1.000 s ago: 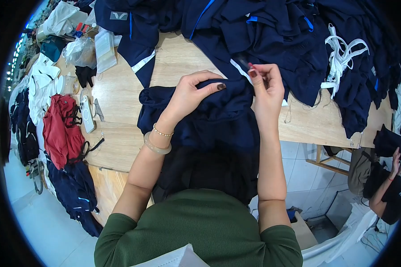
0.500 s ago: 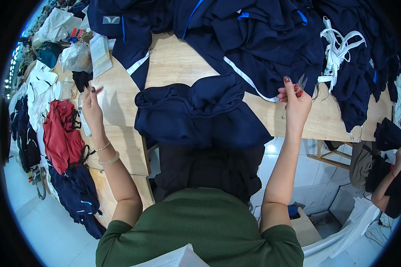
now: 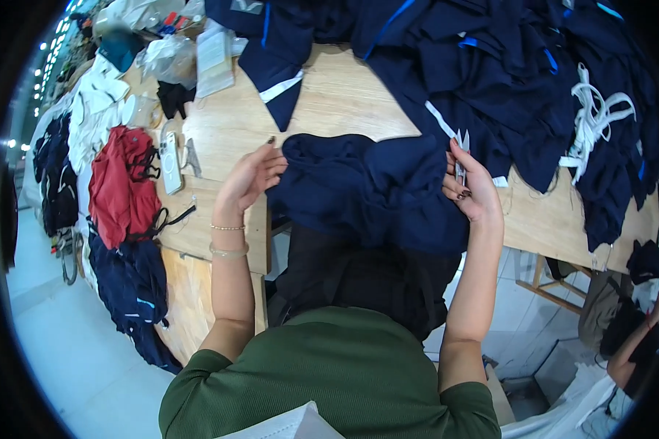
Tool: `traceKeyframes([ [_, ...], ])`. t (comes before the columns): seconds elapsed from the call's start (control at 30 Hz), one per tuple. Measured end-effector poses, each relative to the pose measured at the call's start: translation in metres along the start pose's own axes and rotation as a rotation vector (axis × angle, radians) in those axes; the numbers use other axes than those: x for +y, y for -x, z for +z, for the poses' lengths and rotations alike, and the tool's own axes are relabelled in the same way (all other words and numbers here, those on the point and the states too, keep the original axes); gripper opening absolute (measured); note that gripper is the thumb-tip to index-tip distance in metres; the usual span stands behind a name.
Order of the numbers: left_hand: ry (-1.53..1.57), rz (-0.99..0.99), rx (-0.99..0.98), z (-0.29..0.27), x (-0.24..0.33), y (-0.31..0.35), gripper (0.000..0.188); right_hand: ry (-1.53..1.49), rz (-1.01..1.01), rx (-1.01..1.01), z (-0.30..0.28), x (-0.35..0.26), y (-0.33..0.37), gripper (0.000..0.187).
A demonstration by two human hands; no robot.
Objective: Trimming loose threads from blue athletic trousers using a pair of snips.
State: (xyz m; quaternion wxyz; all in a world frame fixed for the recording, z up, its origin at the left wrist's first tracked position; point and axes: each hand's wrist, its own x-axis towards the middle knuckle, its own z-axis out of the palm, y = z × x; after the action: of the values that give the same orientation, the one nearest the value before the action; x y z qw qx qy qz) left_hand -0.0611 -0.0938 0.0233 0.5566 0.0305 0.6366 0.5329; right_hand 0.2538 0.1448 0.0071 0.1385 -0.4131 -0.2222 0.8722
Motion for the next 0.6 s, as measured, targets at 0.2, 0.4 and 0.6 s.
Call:
traceKeyframes([
  [0.2, 0.012, 0.012, -0.044, 0.005, -0.001, 0.009, 0.031, 0.459, -0.122, 0.233, 0.017, 0.006, 0.006, 0.032],
  [0.4, 0.193, 0.050, -0.257, 0.003, -0.008, 0.003, 0.021, 0.143, 0.019, 0.001, 0.024, 0.006, 0.014, 0.028],
  [0.6, 0.700, 0.073, -0.455, -0.014, -0.011, -0.016, 0.010, -0.068, -0.259, -0.457, 0.006, -0.004, 0.006, 0.023],
])
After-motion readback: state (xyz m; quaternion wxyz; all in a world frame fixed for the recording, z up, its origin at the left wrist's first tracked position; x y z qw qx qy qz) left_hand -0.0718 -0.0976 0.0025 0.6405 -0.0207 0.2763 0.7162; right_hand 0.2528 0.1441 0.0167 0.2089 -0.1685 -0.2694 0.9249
